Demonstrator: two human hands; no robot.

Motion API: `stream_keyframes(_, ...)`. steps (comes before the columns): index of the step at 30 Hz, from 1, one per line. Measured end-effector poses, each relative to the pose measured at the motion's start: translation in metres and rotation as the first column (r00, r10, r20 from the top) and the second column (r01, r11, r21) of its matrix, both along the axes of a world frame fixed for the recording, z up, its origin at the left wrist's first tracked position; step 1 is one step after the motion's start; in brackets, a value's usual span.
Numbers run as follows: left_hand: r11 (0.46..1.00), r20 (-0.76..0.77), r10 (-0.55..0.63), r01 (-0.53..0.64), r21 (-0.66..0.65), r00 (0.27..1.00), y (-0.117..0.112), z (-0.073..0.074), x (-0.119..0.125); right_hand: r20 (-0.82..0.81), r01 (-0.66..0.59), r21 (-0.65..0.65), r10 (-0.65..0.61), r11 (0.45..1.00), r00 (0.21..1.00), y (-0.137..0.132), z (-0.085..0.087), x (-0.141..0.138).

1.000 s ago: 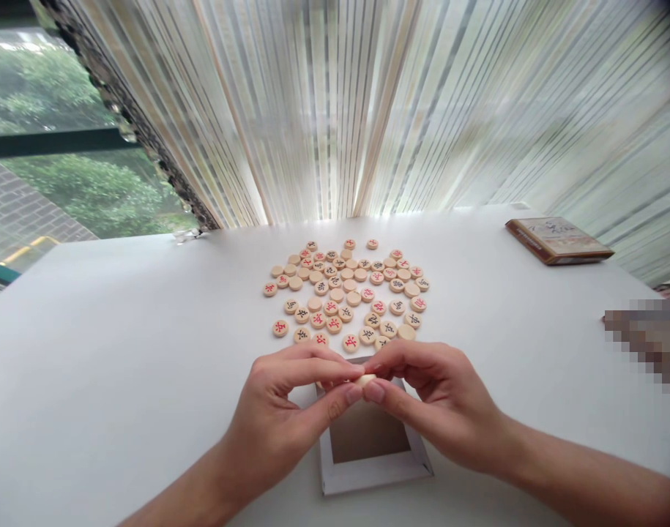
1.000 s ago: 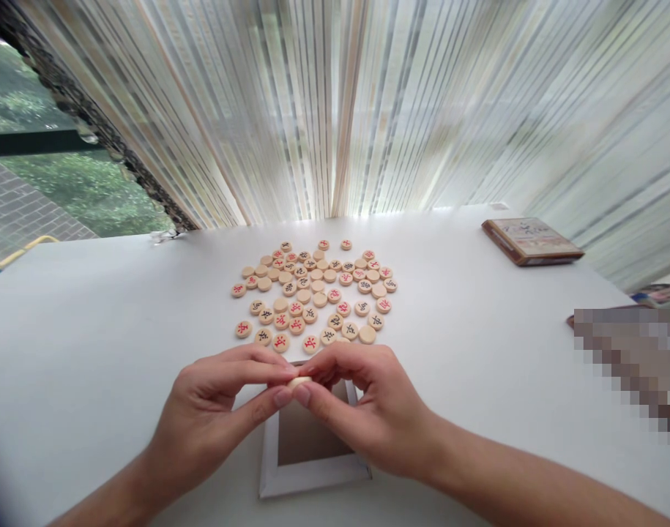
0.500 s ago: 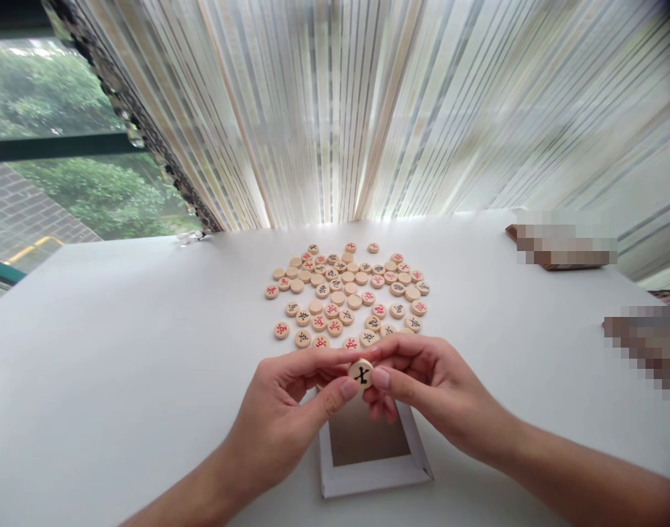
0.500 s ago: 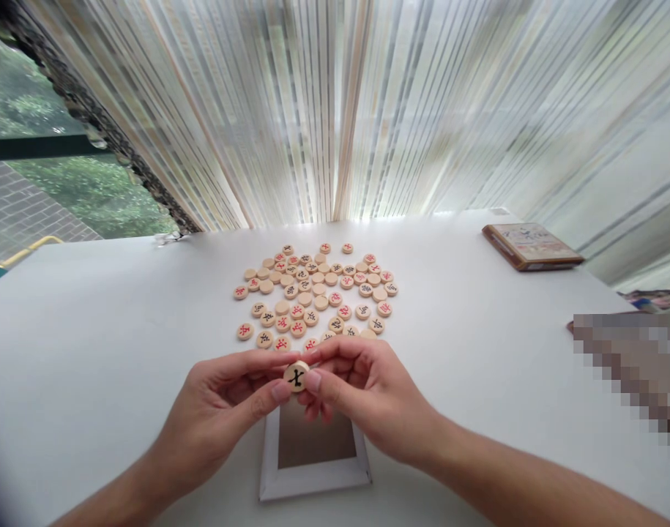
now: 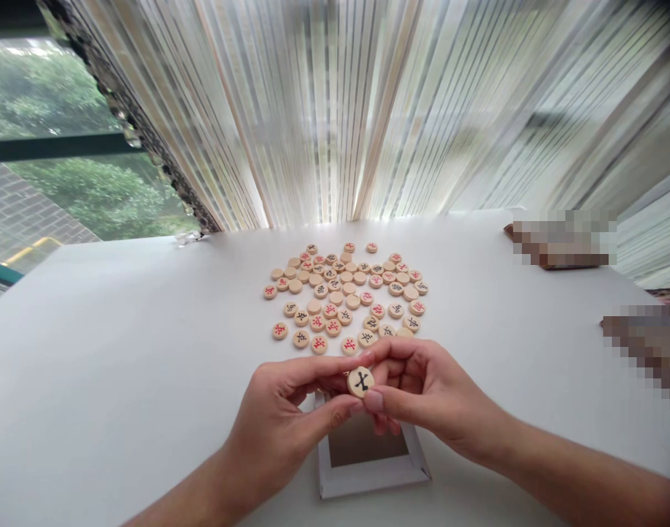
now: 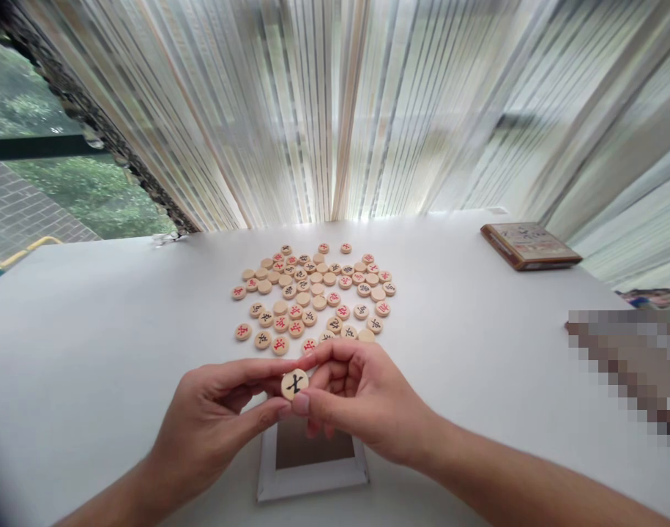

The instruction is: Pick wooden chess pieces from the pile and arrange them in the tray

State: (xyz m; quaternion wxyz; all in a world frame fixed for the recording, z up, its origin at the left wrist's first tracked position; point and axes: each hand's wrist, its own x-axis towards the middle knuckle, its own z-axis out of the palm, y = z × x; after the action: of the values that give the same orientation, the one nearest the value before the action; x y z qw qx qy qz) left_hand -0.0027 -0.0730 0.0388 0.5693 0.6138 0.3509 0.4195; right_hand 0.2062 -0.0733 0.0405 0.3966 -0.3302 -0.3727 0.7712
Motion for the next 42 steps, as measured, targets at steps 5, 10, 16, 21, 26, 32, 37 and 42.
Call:
stream_keyframes(5,0.991,-0.075,0.051,-0.041,0.13,0.996,-0.0025,-0.002,0.0,-0.01,-0.005,0.0,0.005,1.0,1.0,-0.0015,-0.0044,-0.0003)
stream_keyframes(10,0.941,-0.172,0.082,-0.02,0.337,0.982,-0.0029,-0.0006,0.0009,0.037,0.012,-0.016,-0.011,1.0,0.999,-0.0036,-0.0075,-0.001)
stream_keyframes(16,0.918,-0.223,0.028,0.064,0.392,0.974,-0.0037,0.0044,0.0027,0.105,0.009,0.018,-0.011,1.0,0.994,-0.0051,-0.0038,-0.0005)
stream_keyframes(21,0.933,-0.207,0.037,0.041,0.359,0.978,-0.0032,0.0054,0.0012,0.038,-0.02,0.035,0.018,0.999,0.999,-0.0056,-0.0008,0.0012)
stream_keyframes(26,0.945,-0.18,0.055,0.006,0.326,0.982,-0.0026,0.0033,-0.0009,-0.029,-0.056,0.057,0.057,0.997,0.998,-0.0045,-0.0005,0.0043)
stream_keyframes(32,0.95,-0.139,0.061,-0.014,0.313,0.988,-0.0017,0.0013,-0.0004,-0.038,-0.057,0.041,0.058,0.998,0.998,-0.0048,-0.0029,0.0033)
stream_keyframes(37,0.933,-0.159,0.03,0.03,0.358,0.987,-0.0024,0.0031,0.002,0.003,-0.028,0.003,0.028,1.0,1.0,-0.0076,-0.0062,0.0008)
stream_keyframes(42,0.918,-0.169,-0.006,0.073,0.39,0.986,-0.0027,0.0039,0.0013,0.033,-0.038,0.014,0.038,0.999,0.999,-0.0081,-0.0009,-0.0005)
